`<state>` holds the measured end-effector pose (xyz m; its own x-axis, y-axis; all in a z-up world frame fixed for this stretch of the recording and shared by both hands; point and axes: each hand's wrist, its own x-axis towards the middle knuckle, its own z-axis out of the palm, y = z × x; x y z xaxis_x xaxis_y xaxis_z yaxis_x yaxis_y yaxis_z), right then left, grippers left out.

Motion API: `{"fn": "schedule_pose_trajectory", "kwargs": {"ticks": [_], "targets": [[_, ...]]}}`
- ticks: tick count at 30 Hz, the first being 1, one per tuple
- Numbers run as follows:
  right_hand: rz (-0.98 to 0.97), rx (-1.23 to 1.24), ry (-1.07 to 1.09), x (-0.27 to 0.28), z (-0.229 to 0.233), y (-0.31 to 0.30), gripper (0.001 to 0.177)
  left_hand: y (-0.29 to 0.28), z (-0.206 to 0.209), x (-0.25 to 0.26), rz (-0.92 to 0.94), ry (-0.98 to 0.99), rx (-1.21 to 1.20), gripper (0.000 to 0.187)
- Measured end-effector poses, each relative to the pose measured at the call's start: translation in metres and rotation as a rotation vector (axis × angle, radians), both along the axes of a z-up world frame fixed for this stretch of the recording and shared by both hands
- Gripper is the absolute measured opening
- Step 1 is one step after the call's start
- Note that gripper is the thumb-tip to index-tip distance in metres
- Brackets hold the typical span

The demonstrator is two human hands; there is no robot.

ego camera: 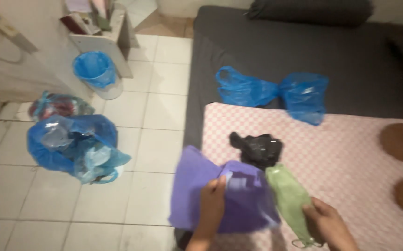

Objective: The person is folding plastic shopping bags and putting them into a clear zip-lock bag for storage.

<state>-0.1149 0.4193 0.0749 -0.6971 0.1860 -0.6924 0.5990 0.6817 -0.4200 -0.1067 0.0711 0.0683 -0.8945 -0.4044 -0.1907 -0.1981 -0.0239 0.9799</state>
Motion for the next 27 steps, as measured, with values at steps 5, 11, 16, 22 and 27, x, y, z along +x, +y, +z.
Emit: {"fn": "schedule_pose_trajectory", "kwargs": {"ticks": [5,11,16,22,27], "targets": [[-0.504,-0.612,0.250,0.022,0.046,0.111,0.040,0.086,0.050,-0.027,-0.232,-0.233,0.220,0.038],[-0.529,-0.690,0.342,0.037,0.058,0.130,0.043,0.139,0.079,0.000,-0.242,-0.013,0.254,0.057],[-0.304,-0.613,0.720,0.030,0.059,0.013,0.030,0.043,0.213,0.040,-0.391,-0.405,0.914,0.059],[0.181,-0.592,1.087,-0.005,0.251,-0.264,0.022,-0.148,0.325,0.048,-0.364,-0.321,1.001,0.060],[0.260,-0.690,1.045,-0.032,0.307,-0.444,0.019,-0.294,0.343,0.027,-0.398,-0.202,0.728,0.043]]}}
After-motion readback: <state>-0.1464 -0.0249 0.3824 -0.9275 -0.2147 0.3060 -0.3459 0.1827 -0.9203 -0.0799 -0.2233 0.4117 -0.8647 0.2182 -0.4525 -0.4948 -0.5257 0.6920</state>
